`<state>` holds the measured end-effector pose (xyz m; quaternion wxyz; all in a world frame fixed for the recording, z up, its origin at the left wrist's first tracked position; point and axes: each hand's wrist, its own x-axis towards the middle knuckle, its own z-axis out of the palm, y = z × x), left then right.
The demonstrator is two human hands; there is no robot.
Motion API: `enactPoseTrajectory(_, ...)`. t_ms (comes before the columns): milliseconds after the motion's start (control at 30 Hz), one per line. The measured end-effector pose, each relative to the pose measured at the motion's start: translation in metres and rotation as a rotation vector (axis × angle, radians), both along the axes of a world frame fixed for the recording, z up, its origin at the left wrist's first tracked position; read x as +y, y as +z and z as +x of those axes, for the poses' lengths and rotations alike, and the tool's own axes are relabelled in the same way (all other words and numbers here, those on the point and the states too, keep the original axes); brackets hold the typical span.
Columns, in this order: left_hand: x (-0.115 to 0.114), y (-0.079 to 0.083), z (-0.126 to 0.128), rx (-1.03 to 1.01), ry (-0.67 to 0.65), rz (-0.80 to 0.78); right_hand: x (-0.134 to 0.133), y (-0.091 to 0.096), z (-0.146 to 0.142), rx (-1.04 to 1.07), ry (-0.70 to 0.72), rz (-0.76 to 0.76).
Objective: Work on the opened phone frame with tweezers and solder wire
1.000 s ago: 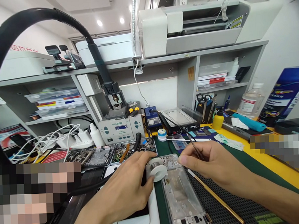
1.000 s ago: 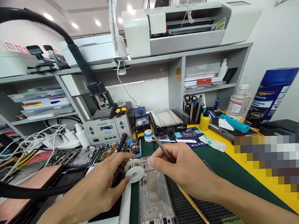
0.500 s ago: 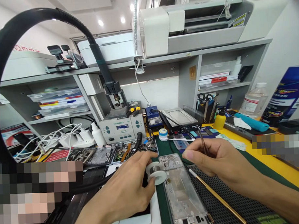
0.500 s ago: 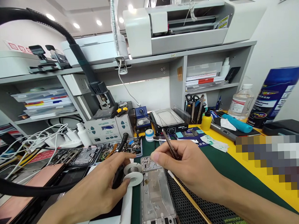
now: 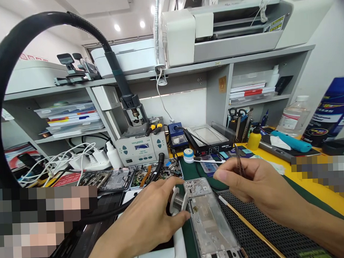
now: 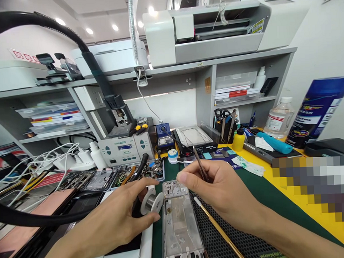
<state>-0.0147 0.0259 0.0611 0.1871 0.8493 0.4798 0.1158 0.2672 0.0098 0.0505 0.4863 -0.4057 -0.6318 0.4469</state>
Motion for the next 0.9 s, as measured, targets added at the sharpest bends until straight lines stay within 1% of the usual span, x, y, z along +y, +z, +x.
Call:
enactPoseTrajectory(167,0.0000,-0.0051,0.0049,0.096,-0.033,0.049,-0.0007,-0.0011,0.0013,0.026,-0.008,0.008)
enactPoseTrajectory(267,-0.0011,-0.0051,0.0046,0.142,-0.020,0.070,-0.0011,-0.0019,0.0016,0.041,-0.020,0.009)
enactPoseTrajectory(533,-0.0042,-0.0002,-0.0009,0.138,0.008,0.058,-0.0010,-0.0007,0.0017,0.078,-0.079,0.008)
enactPoseTrajectory(700,-0.0032,-0.0021,0.0004,0.137,-0.019,0.054,-0.0016,-0.0016,0.0021,0.073,-0.075,0.010)
enactPoseTrajectory(900,0.0018,-0.0038,0.0024,0.190,0.023,0.127,-0.0015,-0.0025,0.0051,0.065,-0.086,0.015)
